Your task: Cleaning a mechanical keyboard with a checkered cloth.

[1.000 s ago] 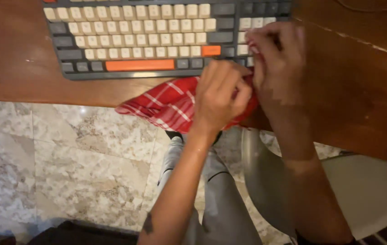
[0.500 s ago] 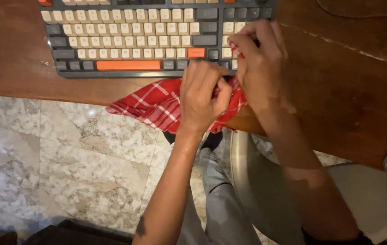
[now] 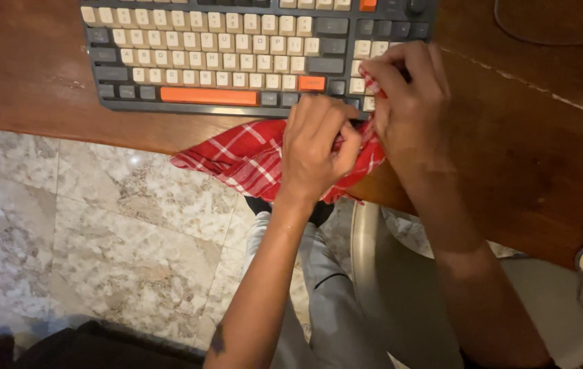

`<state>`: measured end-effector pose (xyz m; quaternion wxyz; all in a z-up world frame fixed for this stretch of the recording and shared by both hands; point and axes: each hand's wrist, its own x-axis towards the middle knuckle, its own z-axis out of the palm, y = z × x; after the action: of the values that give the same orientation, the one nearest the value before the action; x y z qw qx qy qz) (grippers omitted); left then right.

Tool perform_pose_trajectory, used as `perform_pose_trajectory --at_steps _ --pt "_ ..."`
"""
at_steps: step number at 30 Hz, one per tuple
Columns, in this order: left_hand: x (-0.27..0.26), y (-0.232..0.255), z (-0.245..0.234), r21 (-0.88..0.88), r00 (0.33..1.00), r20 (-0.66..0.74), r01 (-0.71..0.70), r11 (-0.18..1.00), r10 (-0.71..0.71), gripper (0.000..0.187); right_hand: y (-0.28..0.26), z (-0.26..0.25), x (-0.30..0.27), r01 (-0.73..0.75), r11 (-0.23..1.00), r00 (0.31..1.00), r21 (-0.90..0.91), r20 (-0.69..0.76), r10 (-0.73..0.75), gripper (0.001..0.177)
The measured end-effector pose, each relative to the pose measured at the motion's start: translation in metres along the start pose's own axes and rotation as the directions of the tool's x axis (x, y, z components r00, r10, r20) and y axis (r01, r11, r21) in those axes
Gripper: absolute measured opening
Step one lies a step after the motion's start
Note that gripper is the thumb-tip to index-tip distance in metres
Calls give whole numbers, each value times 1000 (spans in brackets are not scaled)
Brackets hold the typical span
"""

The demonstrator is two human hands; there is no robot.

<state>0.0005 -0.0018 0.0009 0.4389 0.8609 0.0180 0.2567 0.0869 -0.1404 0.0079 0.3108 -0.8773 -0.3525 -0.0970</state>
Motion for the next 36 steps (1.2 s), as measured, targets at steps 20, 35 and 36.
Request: perform_pose_trajectory --at_steps 20,35,36 --pt "-2 -5 -7 -59 999 -22 41 997 -42 18 -15 -5 29 57 991 994 -118 94 -46 25" --pt "-3 -11 -6 -53 997 55 60 997 -57 24 13 -41 85 532 814 764 -234 548 -342 31" --pt "-5 -10 -7 -54 997 67 53 997 -49 25 12 -44 94 616 764 684 -193 613 -396 33"
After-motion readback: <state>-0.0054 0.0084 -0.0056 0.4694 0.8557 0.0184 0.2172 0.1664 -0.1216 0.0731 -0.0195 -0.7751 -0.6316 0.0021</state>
